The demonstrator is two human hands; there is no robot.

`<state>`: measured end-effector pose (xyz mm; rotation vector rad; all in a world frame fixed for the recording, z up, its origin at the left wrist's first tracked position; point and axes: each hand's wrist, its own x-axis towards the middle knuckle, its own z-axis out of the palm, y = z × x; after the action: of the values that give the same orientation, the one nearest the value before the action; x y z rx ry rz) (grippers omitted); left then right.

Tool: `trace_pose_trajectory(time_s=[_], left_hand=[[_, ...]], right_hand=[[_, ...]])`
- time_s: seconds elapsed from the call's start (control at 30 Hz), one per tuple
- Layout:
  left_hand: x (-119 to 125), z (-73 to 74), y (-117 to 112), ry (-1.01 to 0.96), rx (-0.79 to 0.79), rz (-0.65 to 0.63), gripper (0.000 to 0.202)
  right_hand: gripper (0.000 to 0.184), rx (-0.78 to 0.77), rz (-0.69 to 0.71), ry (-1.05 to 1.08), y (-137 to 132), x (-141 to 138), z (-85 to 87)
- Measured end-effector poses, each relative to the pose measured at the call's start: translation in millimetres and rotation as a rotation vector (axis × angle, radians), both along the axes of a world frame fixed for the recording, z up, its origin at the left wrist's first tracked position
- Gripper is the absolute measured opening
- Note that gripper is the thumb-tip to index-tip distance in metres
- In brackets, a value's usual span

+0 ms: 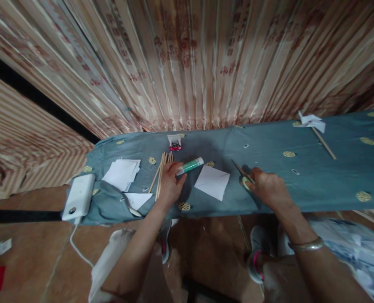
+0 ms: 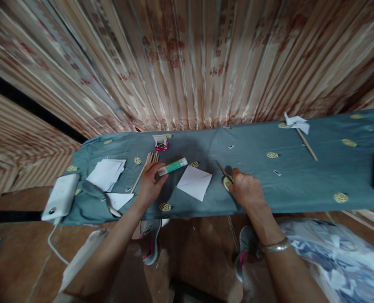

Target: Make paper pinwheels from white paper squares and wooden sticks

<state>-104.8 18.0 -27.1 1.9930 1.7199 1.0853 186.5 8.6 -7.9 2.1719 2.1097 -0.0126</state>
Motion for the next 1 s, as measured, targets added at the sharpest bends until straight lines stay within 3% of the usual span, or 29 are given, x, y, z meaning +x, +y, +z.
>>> trace_pose_trajectory(time_s=[0.2, 0.37, 0.53, 0.6, 0.67, 0.77, 0.83, 1.0], left_hand=[[-3.9, -18.9, 16.2, 0.279, -0.016, -0.050, 0.037], [-4.8, -24.1, 23.2, 0.298, -0.045, -0.044, 0.029], [-3.9, -12.2, 21.0, 0.080, -0.113, -0.018, 0.026], [2.7, -2.9, 14.9, -0.114, -0.172, -0.014, 0.024], [13.6, 6.6, 5.6, -0.369, -0.287, -0.043, 0.028], [33.2, 17.8, -11.9, -0.774, -0.508, -0.189, 0.037], [43.8, 22.1, -23.2, -0.923, -0.619, -0.259, 0.041], [53.3, 22.5, -40.9, -1.104, -0.841, -0.337, 0.043]], right_hand=[[0.023, -0.034, 0.013, 0.028, 3.5, 7.8, -3.6], [0.018, -0.064, 0.040, 0.130, 6.5, 19.3, -9.4], [0.027, 0.242, 0.092, 0.212, 0.1, 19.5, -1.2], [0.028, 0.346, 0.128, 0.373, -4.0, 9.6, 3.4], [0.026, 0.326, 0.120, 0.634, -8.3, -6.8, 4.9], [0.030, 0.128, 0.037, 1.161, -14.7, -37.0, 1.5], [0.036, -0.065, 0.026, 1.508, -18.5, -54.6, -1.2], [0.038, -0.381, -0.102, 1.939, -24.3, -74.4, 1.6]])
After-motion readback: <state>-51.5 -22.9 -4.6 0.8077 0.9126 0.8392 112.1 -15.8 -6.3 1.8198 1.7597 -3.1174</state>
